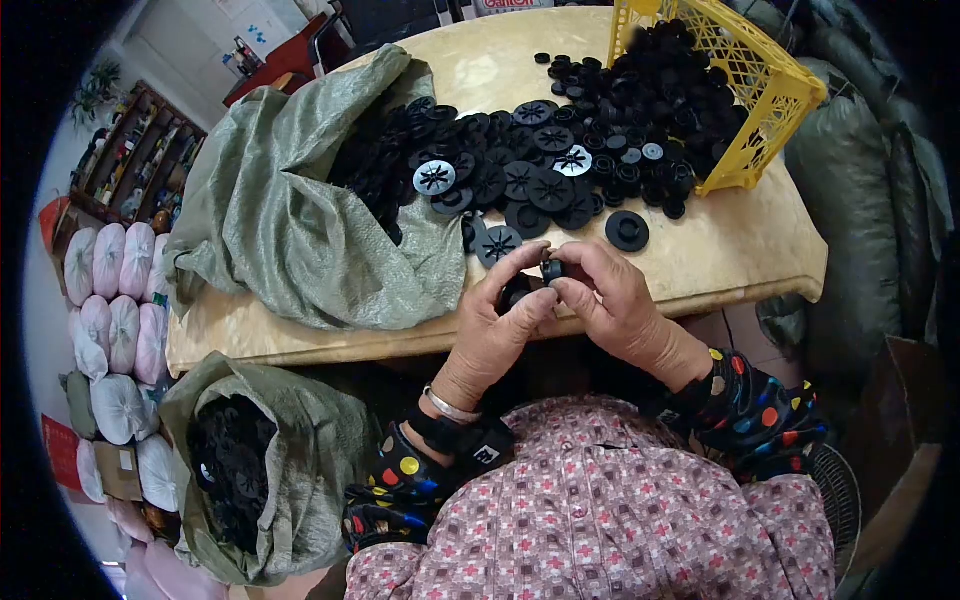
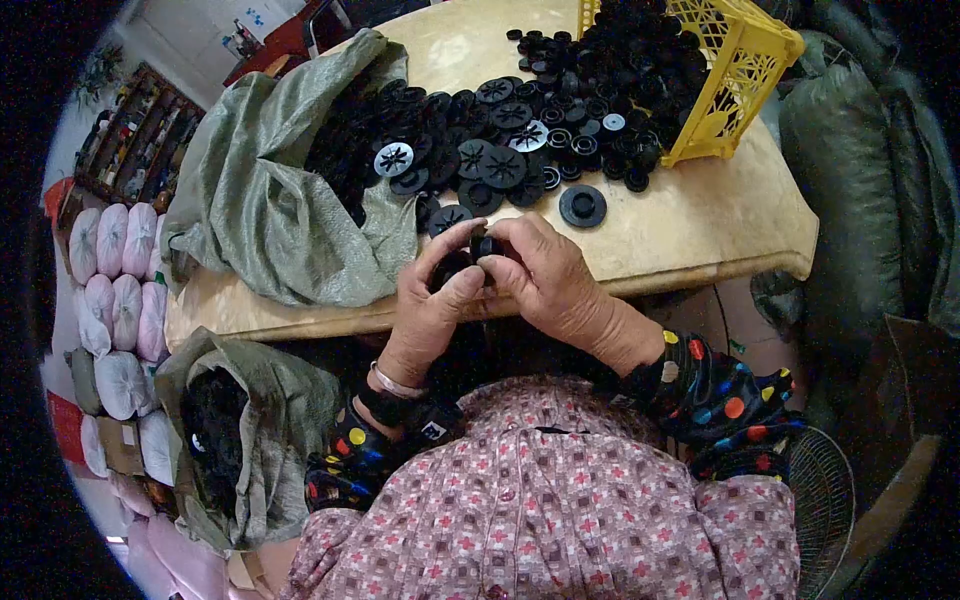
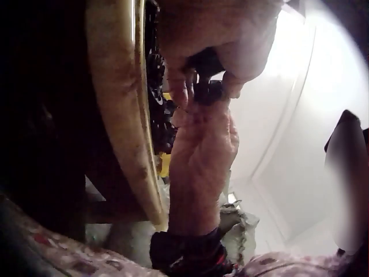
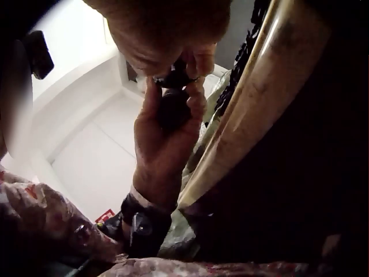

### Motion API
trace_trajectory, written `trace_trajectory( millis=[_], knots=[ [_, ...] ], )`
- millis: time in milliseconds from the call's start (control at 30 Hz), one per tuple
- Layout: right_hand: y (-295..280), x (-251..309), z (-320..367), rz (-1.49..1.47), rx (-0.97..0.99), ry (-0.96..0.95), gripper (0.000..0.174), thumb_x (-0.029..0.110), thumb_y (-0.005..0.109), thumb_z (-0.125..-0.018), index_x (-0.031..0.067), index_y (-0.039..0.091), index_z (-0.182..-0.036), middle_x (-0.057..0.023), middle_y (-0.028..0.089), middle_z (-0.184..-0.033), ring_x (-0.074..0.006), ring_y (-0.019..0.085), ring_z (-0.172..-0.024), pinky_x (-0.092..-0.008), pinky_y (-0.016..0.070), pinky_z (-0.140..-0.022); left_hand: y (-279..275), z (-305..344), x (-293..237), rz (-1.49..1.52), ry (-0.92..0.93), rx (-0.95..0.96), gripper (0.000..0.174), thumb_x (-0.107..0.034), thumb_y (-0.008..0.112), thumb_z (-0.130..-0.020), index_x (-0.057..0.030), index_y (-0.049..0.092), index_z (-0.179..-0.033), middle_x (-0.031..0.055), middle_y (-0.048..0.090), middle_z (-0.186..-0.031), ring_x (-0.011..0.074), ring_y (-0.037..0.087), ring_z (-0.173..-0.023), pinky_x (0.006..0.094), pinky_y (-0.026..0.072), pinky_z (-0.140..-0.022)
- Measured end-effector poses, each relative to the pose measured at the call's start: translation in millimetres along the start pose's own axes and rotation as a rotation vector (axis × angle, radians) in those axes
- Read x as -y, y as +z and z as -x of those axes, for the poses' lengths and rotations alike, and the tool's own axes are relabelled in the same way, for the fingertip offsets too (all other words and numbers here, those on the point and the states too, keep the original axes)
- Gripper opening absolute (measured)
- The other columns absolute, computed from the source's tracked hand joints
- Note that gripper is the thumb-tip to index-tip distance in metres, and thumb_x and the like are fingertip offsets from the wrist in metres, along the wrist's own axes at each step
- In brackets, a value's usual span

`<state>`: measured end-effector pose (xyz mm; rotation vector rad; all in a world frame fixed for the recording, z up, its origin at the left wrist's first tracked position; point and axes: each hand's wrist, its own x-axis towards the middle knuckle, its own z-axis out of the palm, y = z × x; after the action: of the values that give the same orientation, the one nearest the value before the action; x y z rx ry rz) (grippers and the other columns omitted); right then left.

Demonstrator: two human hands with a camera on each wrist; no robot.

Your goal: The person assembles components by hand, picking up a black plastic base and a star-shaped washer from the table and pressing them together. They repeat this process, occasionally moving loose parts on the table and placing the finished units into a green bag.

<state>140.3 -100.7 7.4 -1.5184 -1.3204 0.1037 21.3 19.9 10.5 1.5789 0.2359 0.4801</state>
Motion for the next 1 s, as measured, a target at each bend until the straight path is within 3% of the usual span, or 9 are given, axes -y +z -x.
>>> trace_trajectory(
  millis=[133, 233, 367, 433, 600, 667, 867, 900, 1000],
  knots=[
    [5, 3, 4, -0.132, 0.054, 0.424, 0.025, 0.022, 0.056, -0.088, 0.0014, 0.054, -0.101, -0.0164, 0.059, -0.086, -0.0314, 0.059, -0.074, -0.035, 0.0478, -0.064, 0, 3, 3, -0.461, 0.353, -0.012, 0.043, -0.016, 0.063, -0.083, -0.0024, 0.05, -0.122, 0.0082, 0.057, -0.11, 0.0125, 0.057, -0.084, 0.0252, 0.0471, -0.076],
    [-8, 7, -5, -0.078, 0.265, 0.516, 0.026, 0.022, 0.05, -0.092, -0.0006, 0.051, -0.104, -0.011, 0.056, -0.085, -0.0187, 0.056, -0.071, -0.0289, 0.0462, -0.065, 0, 10, 6, -0.19, 0.127, -0.039, 0.04, -0.017, 0.061, -0.085, -0.0025, 0.051, -0.121, 0.0075, 0.057, -0.109, 0.0123, 0.056, -0.083, 0.0247, 0.0472, -0.075],
    [0, 4, 3, 0.011, 0.069, 0.022, 0.026, 0.018, 0.052, -0.09, 0.001, 0.048, -0.11, -0.0129, 0.055, -0.09, -0.0219, 0.057, -0.076, -0.0315, 0.0465, -0.067, -9, 14, 13, 0.137, -0.107, -0.045, 0.04, -0.019, 0.058, -0.088, -0.0018, 0.049, -0.123, 0.0055, 0.056, -0.107, 0.0104, 0.055, -0.089, 0.0237, 0.0491, -0.071],
    [4, 0, 7, 0.104, 0.155, -0.087, 0.037, 0.017, 0.054, -0.087, 0.0019, 0.041, -0.118, -0.0217, 0.052, -0.099, -0.0384, 0.055, -0.088, -0.041, 0.0461, -0.07, -3, 15, 11, 0.261, -0.104, -0.02, 0.042, -0.02, 0.058, -0.088, -0.0002, 0.048, -0.124, 0.0046, 0.055, -0.108, 0.0102, 0.053, -0.094, 0.0241, 0.0494, -0.074],
    [17, 12, 17, -0.1, 0.056, 0.085, 0.033, 0.017, 0.056, -0.086, 0.0016, 0.045, -0.113, -0.0212, 0.054, -0.097, -0.0361, 0.057, -0.085, -0.0408, 0.0463, -0.069, -2, 27, 10, 0.125, -0.083, -0.032, 0.046, -0.021, 0.061, -0.087, 0.0015, 0.047, -0.124, 0.0066, 0.054, -0.11, 0.0119, 0.054, -0.095, 0.0253, 0.0498, -0.078],
    [17, 19, 17, -0.241, 0.122, 0.445, 0.031, 0.019, 0.057, -0.086, 0.0013, 0.048, -0.109, -0.0198, 0.057, -0.093, -0.0348, 0.058, -0.082, -0.0398, 0.0466, -0.068, -2, 29, 17, 0.082, -0.026, -0.077, 0.043, -0.02, 0.061, -0.087, 0.0024, 0.048, -0.122, 0.0068, 0.054, -0.109, 0.0116, 0.055, -0.093, 0.0256, 0.0511, -0.078],
    [-1, 0, -2, 0.108, -0.045, -0.017, 0.03, 0.02, 0.061, -0.083, 0.0022, 0.051, -0.105, -0.0172, 0.057, -0.085, -0.0329, 0.058, -0.077, -0.0379, 0.0462, -0.066, -11, 20, 7, 0.148, -0.088, -0.099, 0.041, -0.023, 0.06, -0.086, 0.0004, 0.048, -0.118, 0.0089, 0.054, -0.107, 0.0216, 0.058, -0.098, 0.0315, 0.0536, -0.074],
    [-12, -7, -5, 0.225, -0.074, -0.005, 0.028, 0.015, 0.06, -0.083, 0.0025, 0.052, -0.107, -0.0149, 0.056, -0.083, -0.0295, 0.057, -0.074, -0.0357, 0.0464, -0.065, -19, 19, 11, 0.716, -0.212, -0.141, 0.048, -0.031, 0.058, -0.085, -0.0034, 0.044, -0.122, 0.012, 0.052, -0.111, 0.0272, 0.058, -0.099, 0.0341, 0.0539, -0.072],
    [-55, -32, -7, 0.43, -0.139, 0.067, 0.027, 0.013, 0.059, -0.082, 0.0055, 0.054, -0.107, -0.0142, 0.055, -0.09, -0.0313, 0.057, -0.082, -0.0377, 0.0468, -0.07, -34, 13, 5, 0.903, -0.116, -0.138, 0.051, -0.033, 0.057, -0.084, -0.0055, 0.043, -0.124, 0.0135, 0.051, -0.114, 0.0291, 0.058, -0.098, 0.0342, 0.0525, -0.068]
  ],
)
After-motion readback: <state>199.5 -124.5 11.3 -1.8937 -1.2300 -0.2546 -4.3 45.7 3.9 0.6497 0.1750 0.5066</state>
